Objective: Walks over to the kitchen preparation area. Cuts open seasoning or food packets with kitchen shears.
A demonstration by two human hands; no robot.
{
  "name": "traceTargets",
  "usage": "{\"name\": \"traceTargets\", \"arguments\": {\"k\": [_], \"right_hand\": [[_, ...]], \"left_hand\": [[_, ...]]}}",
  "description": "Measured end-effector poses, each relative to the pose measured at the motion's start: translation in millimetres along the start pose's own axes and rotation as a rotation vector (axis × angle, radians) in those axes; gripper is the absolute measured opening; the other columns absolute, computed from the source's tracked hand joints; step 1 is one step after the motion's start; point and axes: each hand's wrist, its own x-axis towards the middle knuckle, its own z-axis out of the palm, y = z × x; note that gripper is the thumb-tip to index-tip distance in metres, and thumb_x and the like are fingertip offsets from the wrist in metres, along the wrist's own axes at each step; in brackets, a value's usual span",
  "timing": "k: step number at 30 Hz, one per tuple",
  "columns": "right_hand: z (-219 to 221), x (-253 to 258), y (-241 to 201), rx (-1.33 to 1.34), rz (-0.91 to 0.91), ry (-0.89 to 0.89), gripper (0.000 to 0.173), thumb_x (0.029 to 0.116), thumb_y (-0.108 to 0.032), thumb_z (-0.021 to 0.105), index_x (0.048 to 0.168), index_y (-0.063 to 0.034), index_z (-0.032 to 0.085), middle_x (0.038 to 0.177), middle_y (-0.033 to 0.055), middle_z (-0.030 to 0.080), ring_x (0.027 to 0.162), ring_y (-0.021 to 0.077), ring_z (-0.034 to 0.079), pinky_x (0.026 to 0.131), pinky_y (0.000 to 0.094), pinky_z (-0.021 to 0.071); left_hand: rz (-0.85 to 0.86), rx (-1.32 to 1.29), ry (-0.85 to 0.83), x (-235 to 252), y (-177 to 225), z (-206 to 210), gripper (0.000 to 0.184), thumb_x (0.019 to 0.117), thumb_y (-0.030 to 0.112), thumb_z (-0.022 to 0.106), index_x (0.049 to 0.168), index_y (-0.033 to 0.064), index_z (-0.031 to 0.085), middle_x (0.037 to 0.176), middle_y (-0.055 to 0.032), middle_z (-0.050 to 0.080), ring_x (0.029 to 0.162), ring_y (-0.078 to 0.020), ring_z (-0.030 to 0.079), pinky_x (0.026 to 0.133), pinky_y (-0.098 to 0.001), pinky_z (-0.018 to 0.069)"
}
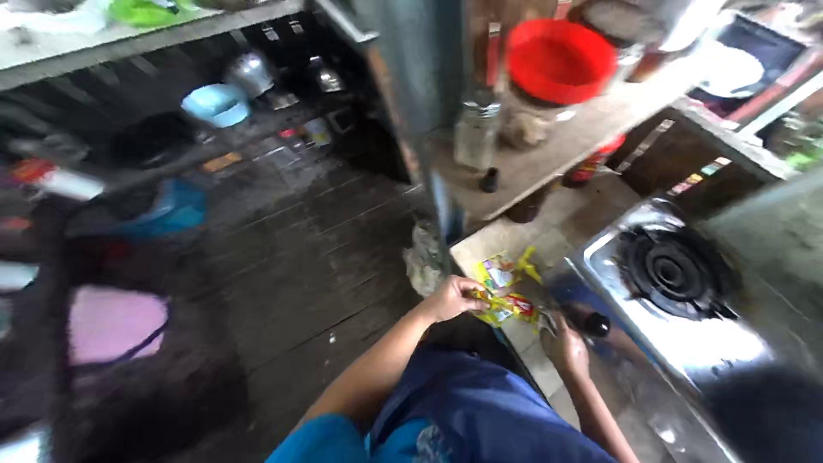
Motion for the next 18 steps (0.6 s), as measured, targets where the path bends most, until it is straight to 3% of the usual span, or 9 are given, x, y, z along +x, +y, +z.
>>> {"name": "traceTargets", "arguments": {"k": [3, 6, 8, 12, 18], "right_hand": [[-0.2, -0.8, -10.6, -0.075, -0.059, 0.056, 0.055, 0.0987, -0.024, 0.065, 0.148, -0.0052, 0.052, 0.124, 0.0349, 0.064, 0.110, 0.0547, 0.065, 0.091, 0.0719, 0.0495], [-9.3, -8.5, -30.0, -0.156, -0.079, 0.064, 0.052, 0.0991, -0.019, 0.066, 0.146, -0.0009, 0.053, 0.133, 0.0376, 0.058, 0.120, 0.0587, 0.057, 0.095, 0.0746, 0.0454], [-15.7, -15.3, -54.9, -0.194, -0.079, 0.093, 0.049, 0.0990, -0.025, 0.066, 0.142, -0.0023, 0.059, 0.132, 0.0356, 0.059, 0.122, 0.0564, 0.057, 0.096, 0.0735, 0.0442], [-13.8, -31.3, -140.2, -0.121, -0.307, 0.172, 0.044, 0.0997, -0.027, 0.065, 0.133, 0.0017, 0.064, 0.126, 0.0367, 0.062, 0.114, 0.0583, 0.061, 0.089, 0.0775, 0.0453], [43.1, -49.9, -321.2, 0.095, -0.619, 0.099, 0.037, 0.0988, -0.018, 0.067, 0.130, 0.0011, 0.067, 0.116, 0.0299, 0.068, 0.093, 0.0486, 0.070, 0.079, 0.0689, 0.0539]], "left_hand": [[-0.077, -0.114, 0.170, -25.3, 14.1, -18.2, 0.013, 0.0901, 0.002, 0.071, 0.102, -0.0043, 0.071, 0.101, -0.0039, 0.073, 0.090, -0.0031, 0.067, 0.086, -0.0232, 0.0561], [-0.031, -0.342, 0.347, -48.3, 15.6, -47.0, 0.008, 0.0917, -0.002, 0.067, 0.099, 0.0000, 0.070, 0.089, 0.0034, 0.072, 0.082, -0.0041, 0.070, 0.082, -0.0262, 0.0597], [0.017, -0.430, 0.451, -64.3, 13.8, -74.1, 0.009, 0.0915, -0.003, 0.065, 0.097, 0.0026, 0.070, 0.087, 0.0046, 0.073, 0.081, -0.0042, 0.070, 0.081, -0.0265, 0.0602], [-0.036, -0.437, 0.663, -100.7, 15.8, -142.3, 0.007, 0.0934, -0.002, 0.066, 0.099, -0.0009, 0.069, 0.087, 0.0004, 0.072, 0.082, -0.0055, 0.069, 0.083, -0.0270, 0.0593], [-0.001, -0.318, 0.781, -162.7, -6.8, -261.3, 0.008, 0.0916, 0.000, 0.067, 0.099, -0.0012, 0.070, 0.087, 0.0005, 0.073, 0.081, -0.0069, 0.070, 0.080, -0.0283, 0.0605]]}}
